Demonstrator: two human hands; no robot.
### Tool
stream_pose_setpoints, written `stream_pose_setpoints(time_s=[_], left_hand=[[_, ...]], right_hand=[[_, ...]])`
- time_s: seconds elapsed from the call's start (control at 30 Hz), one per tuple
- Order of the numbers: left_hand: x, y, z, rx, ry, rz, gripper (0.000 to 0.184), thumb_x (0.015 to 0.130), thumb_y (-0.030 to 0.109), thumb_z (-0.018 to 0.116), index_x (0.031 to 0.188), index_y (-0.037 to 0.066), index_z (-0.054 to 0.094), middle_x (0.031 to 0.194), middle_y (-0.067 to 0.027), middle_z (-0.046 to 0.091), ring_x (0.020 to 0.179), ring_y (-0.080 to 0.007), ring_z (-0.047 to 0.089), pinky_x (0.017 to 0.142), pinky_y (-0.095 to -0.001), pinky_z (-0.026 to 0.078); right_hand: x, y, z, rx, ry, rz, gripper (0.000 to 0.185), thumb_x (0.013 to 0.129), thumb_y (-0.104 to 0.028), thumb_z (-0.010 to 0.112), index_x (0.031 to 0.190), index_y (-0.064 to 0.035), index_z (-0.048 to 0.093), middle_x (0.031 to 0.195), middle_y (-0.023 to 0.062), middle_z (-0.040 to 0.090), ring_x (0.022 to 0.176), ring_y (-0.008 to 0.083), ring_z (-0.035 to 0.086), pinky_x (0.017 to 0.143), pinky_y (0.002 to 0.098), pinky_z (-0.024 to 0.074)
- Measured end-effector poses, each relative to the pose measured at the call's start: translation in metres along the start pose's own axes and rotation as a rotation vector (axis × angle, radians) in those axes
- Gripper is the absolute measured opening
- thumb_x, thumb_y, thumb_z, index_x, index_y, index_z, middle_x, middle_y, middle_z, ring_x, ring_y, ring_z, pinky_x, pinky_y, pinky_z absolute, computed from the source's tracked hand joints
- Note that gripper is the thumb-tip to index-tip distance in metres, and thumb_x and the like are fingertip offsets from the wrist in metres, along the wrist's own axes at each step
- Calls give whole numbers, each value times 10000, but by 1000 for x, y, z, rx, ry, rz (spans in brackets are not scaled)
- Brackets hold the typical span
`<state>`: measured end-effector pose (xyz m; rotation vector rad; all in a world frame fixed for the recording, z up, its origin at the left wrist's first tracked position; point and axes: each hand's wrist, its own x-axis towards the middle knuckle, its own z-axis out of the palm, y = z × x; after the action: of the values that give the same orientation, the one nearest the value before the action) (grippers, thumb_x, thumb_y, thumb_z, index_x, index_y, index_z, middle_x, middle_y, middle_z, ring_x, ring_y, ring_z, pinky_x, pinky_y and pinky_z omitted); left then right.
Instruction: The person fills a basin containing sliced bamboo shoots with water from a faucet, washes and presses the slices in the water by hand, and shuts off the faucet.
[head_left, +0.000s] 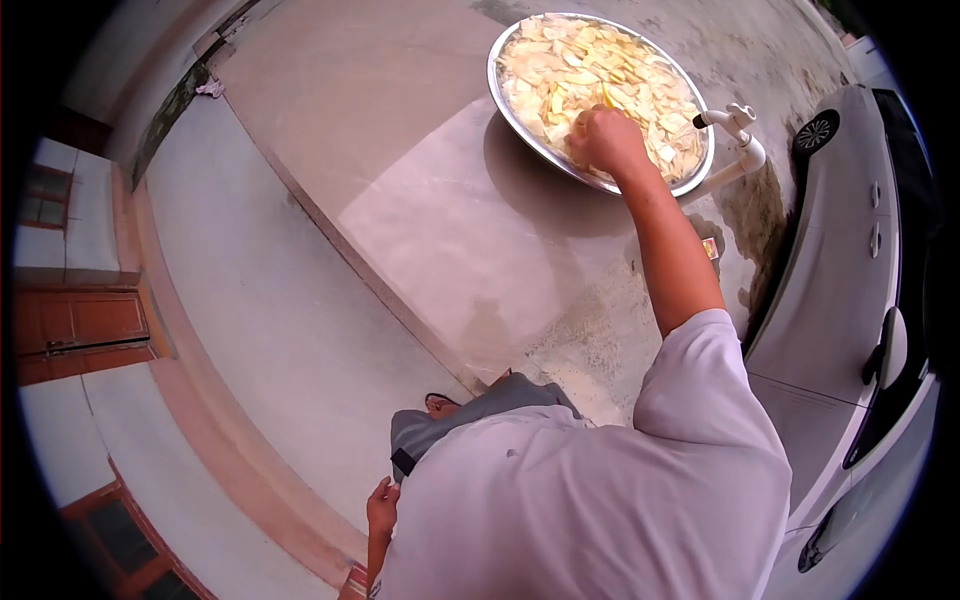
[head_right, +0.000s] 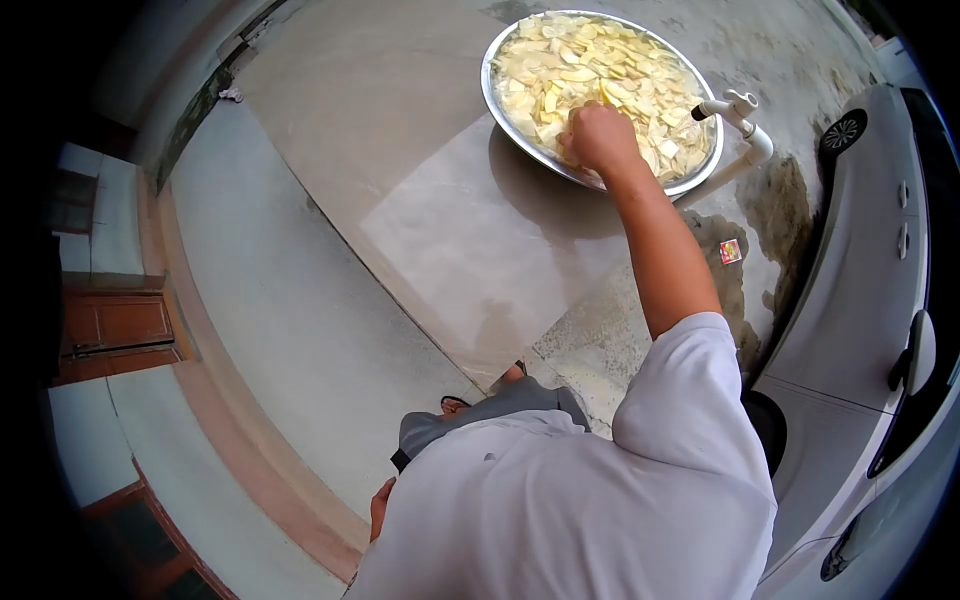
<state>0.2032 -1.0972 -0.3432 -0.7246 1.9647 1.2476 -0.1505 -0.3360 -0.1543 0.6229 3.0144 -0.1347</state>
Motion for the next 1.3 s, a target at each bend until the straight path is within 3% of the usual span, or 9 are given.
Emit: stream_pose_setpoints(time_s=[0.17, 0.2, 0.33, 0.47, 0.77, 0.9, 1.03, 1.2, 1.3], left_hand=[[92, -22, -109, 614, -159, 176, 514, 1000, 263, 704, 1435, 8, 605, 1018, -42, 725, 862, -145, 673, 756, -290, 547], [118, -14, -136, 718, -191, 211, 517, 1000, 268, 705, 1437, 12, 605, 1022, -45, 726, 867, -148, 675, 756, -292, 548], [202, 85, -229, 711, -133, 184, 540, 1001, 304, 703, 1458, 39, 593, 1066, -67, 728, 888, -167, 686, 749, -315, 556], [245, 236, -263, 232, 96, 148, 566, 1014, 318, 687, 1498, 57, 554, 1136, -74, 703, 895, -172, 679, 746, -337, 563], [343, 365, -281, 683, -173, 278, 534, 970, 263, 742, 1436, 33, 618, 1035, -64, 734, 895, -142, 677, 837, -303, 547], [361, 404, -253, 624, -259, 157, 533, 970, 266, 741, 1439, 43, 618, 1044, -73, 739, 911, -150, 684, 856, -307, 550], [404, 449, -250, 598, -336, 161, 557, 980, 289, 730, 1476, 78, 592, 1083, -54, 733, 890, -150, 687, 770, -332, 557], [412, 511, -229, 731, -259, 210, 562, 998, 303, 709, 1490, 67, 571, 1125, -65, 717, 886, -167, 692, 738, -333, 559], [431, 545, -215, 709, -269, 224, 578, 998, 312, 712, 1496, 60, 562, 1149, -75, 717, 893, -174, 693, 743, -345, 564]], right_hand=[[34, -48, 44, 226, 519, -228, 461, 1016, -429, 580, 1361, -136, 671, 1465, 146, 600, 1372, 369, 533, 1125, 482, 429], [46, -55, 60, 105, 458, -160, 496, 1046, -478, 528, 1464, -222, 604, 1605, 96, 475, 1490, 373, 409, 1210, 574, 308], [55, -51, 64, 43, 363, 134, 465, 1052, -483, 503, 1463, -291, 605, 1615, 21, 470, 1515, 410, 360, 1226, 650, 231], [61, -78, 38, -10, 245, 289, 532, 973, -394, 651, 1480, -247, 588, 1626, 65, 450, 1500, 418, 381, 1197, 656, 298], [113, -111, 29, 37, 103, 488, 766, 918, -379, 719, 1607, -352, 386, 1705, 74, 306, 1540, 446, 288, 1173, 727, 285], [135, -97, 50, -59, 114, 533, 714, 930, -319, 667, 1592, -362, 404, 1628, 106, 413, 1413, 438, 458, 1042, 760, 369], [160, -80, 68, 89, 114, 643, 599, 910, -302, 645, 1500, -281, 545, 1396, 144, 569, 1239, 418, 604, 1011, 620, 474], [156, -63, 45, 391, 331, 768, 556, 733, -291, 830, 1277, -206, 752, 1215, 153, 731, 1180, 323, 676, 1015, 444, 530], [157, 2, 61, 810, 379, 867, 474, 776, -190, 817, 1226, -55, 754, 1106, 162, 754, 853, 287, 760, 782, 441, 620]])
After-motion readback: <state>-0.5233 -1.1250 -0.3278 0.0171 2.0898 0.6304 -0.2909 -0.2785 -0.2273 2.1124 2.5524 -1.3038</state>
